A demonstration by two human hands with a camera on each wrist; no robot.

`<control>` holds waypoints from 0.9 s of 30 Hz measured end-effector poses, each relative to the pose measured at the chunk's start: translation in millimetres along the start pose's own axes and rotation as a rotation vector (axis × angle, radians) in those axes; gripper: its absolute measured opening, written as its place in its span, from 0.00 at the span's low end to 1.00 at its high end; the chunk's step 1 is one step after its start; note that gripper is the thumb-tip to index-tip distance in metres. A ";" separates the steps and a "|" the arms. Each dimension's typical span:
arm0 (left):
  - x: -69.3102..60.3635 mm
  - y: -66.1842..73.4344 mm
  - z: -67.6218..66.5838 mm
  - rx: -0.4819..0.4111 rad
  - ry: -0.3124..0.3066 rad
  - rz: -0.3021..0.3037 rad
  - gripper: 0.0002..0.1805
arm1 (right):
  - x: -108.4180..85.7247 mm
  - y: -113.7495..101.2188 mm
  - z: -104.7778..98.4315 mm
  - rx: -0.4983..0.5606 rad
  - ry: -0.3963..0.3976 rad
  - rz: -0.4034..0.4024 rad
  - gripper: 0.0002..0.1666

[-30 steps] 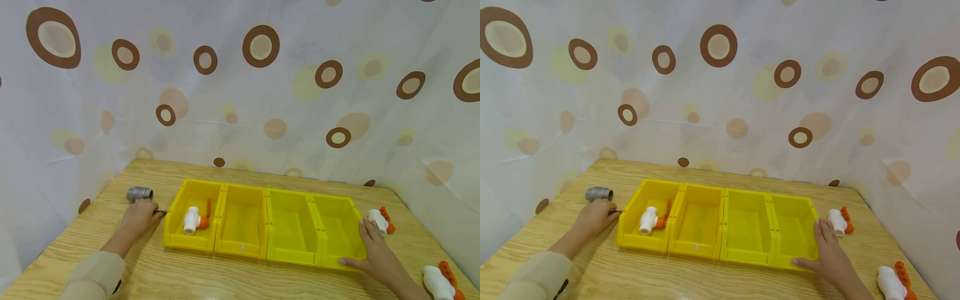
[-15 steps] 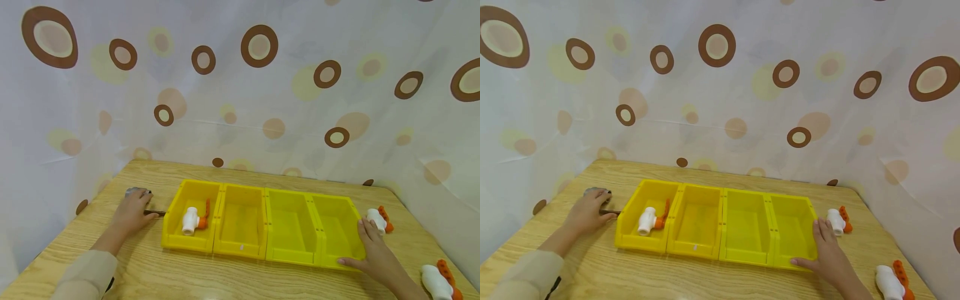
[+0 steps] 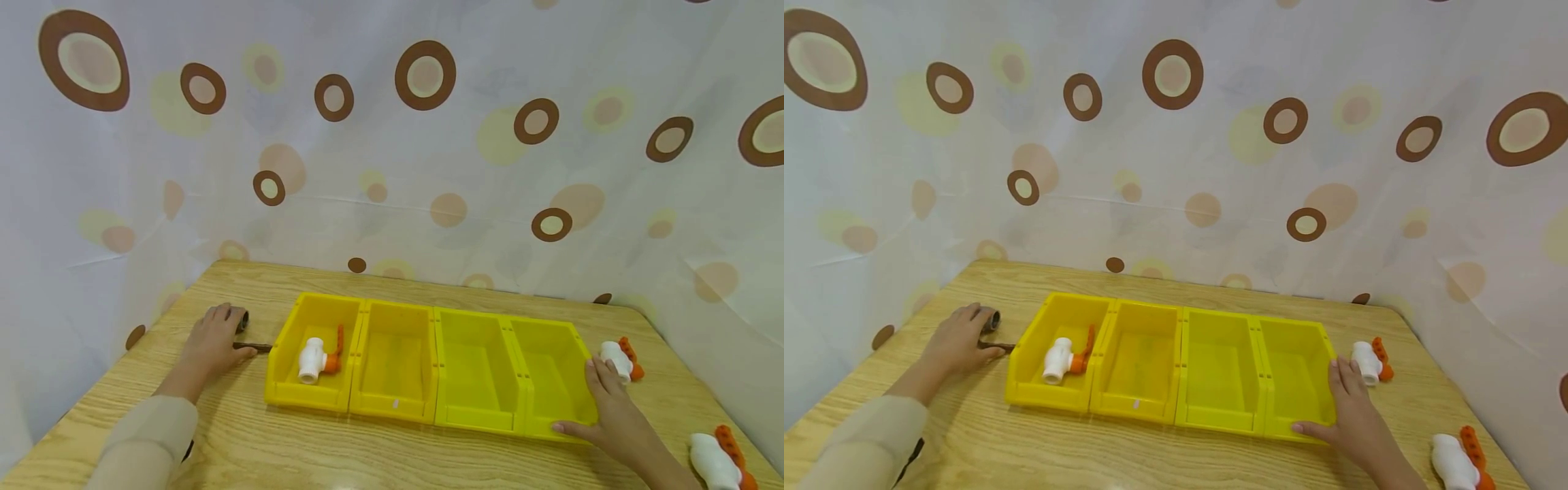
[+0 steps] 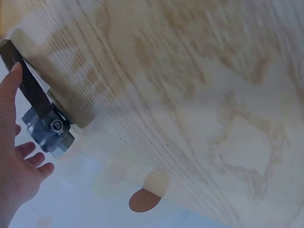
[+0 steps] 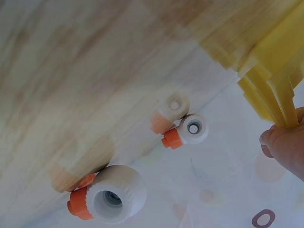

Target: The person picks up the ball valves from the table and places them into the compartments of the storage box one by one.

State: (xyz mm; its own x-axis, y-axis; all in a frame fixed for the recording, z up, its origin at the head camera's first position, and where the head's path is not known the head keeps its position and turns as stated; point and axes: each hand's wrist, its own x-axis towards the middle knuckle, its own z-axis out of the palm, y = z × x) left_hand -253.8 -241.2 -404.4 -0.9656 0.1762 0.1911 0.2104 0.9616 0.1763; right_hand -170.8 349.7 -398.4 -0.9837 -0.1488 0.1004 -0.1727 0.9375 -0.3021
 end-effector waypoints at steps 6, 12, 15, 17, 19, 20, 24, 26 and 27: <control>0.5 0.1 -0.7 0.007 -0.047 -0.041 0.42 | -0.3 0.5 0.8 0.003 0.001 -0.002 0.72; 0.9 0.0 -1.7 0.015 -0.054 -0.041 0.42 | -0.3 0.7 1.3 0.000 0.004 -0.006 0.72; 1.0 -0.6 -1.5 0.025 -0.044 -0.034 0.42 | -0.3 0.6 1.1 0.002 0.003 -0.007 0.72; 1.2 -1.3 -0.8 0.030 -0.038 -0.031 0.42 | -0.4 0.3 0.8 0.008 0.004 -0.008 0.72; 1.4 -2.0 0.0 0.033 -0.031 -0.031 0.42 | -0.8 0.1 0.7 0.014 0.003 -0.008 0.72; 1.5 -2.3 0.3 0.034 -0.028 -0.032 0.42 | -0.9 0.0 0.7 0.015 0.004 -0.008 0.72; 1.3 -2.5 0.9 0.034 -0.017 -0.035 0.41 | -1.2 -0.4 0.6 0.022 0.003 -0.009 0.72; 0.8 -1.9 0.5 0.037 -0.012 -0.035 0.41 | -0.9 -1.0 0.2 0.020 0.001 -0.007 0.72; 0.6 -1.6 0.2 0.040 -0.009 -0.036 0.41 | -0.8 -1.0 0.2 0.016 0.002 -0.008 0.72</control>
State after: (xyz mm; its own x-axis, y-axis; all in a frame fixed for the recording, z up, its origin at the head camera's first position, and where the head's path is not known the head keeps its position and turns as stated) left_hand -254.7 -242.6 -404.7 -0.9738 0.1431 0.1765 0.1694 0.9749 0.1442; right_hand -169.8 348.8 -398.3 -0.9822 -0.1557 0.1051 -0.1814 0.9311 -0.3165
